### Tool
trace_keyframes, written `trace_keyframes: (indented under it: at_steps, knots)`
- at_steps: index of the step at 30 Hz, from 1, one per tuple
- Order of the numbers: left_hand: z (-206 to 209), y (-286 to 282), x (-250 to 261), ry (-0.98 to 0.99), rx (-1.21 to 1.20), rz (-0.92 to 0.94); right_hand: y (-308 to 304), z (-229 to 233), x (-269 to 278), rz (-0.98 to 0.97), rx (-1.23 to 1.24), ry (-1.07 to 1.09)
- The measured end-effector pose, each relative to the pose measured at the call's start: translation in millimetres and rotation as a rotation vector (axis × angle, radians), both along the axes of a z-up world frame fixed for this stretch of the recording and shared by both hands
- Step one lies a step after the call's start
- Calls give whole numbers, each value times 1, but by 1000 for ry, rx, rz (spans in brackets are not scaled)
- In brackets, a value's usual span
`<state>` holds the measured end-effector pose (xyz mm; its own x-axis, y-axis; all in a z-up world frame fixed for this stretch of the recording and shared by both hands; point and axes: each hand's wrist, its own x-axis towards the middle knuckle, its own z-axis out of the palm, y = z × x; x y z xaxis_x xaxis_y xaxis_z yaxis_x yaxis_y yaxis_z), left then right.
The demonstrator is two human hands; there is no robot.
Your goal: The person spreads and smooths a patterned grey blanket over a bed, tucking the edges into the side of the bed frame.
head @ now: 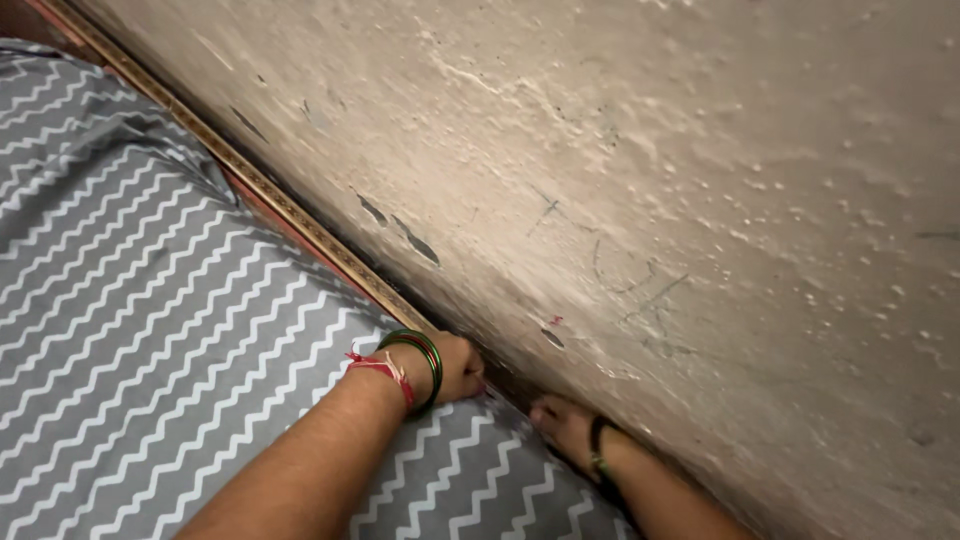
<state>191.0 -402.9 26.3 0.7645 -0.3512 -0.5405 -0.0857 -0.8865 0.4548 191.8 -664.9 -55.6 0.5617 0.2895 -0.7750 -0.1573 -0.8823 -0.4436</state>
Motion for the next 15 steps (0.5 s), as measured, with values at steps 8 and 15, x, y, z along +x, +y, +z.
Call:
trace_keyframes:
  at_steps: [8,15]
  knots:
    - [-26,11,7,-141,21,121,42,82,-29,205,484,-297]
    - [8,2,5,39,50,31,35,10,-6,-93,437,234]
